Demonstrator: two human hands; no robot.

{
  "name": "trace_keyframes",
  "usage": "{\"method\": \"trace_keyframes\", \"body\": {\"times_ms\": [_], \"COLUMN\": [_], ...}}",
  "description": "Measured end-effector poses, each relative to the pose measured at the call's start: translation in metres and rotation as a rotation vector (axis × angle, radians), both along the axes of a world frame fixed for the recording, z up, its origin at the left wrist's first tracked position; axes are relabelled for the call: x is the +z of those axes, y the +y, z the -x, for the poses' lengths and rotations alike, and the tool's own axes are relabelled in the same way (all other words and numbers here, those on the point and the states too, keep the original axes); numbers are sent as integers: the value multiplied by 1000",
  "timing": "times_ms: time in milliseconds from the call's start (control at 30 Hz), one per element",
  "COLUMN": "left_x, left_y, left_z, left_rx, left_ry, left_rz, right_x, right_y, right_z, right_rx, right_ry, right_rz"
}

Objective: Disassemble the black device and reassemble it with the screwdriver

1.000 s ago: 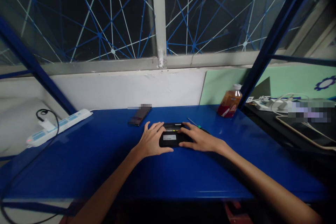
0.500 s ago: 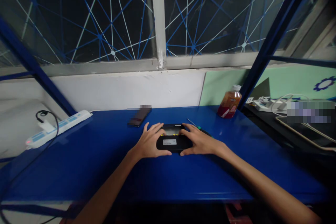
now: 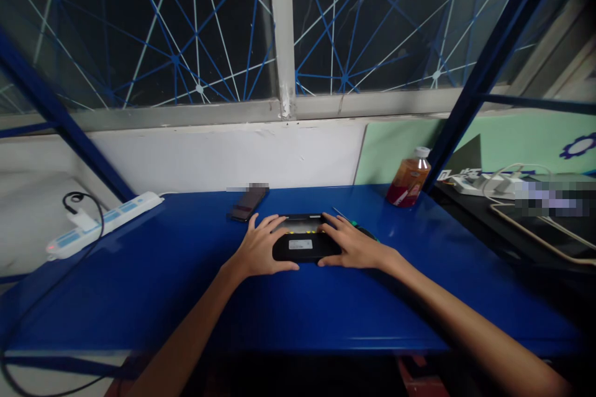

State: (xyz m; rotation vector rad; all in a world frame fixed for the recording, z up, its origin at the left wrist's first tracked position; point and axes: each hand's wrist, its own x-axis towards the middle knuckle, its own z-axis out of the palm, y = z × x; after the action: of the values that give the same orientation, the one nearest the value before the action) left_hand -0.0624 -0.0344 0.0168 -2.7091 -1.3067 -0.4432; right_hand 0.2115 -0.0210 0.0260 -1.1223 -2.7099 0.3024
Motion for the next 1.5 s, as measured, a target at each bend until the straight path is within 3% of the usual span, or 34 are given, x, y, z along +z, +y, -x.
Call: {"method": "trace_keyframes", "body": {"times_ms": [200,533,867,1000,1233,1500], "left_x": [-5,-4,22,26,22,22], "left_y": [2,1,-3,-2,4,7], "left_z": [2,4,16,19,22,23], "left_rx": [-12,-22,-68,-73,-58,-58], "left_ry": [13,1,-62,-105,-259,-361], "left_rz": [5,103,112,99,27,-142], "right_x": [-9,-2,10,13,10,3], "right_y": [6,5,3,2,3,7], "right_z": [0,-2,-3,-3,-1,-3], "right_rx": [54,74,112,125,72,60], "right_ry": [52,79,148,176,325,324], "right_rz": [-41,52,78,98,-137,-274]}}
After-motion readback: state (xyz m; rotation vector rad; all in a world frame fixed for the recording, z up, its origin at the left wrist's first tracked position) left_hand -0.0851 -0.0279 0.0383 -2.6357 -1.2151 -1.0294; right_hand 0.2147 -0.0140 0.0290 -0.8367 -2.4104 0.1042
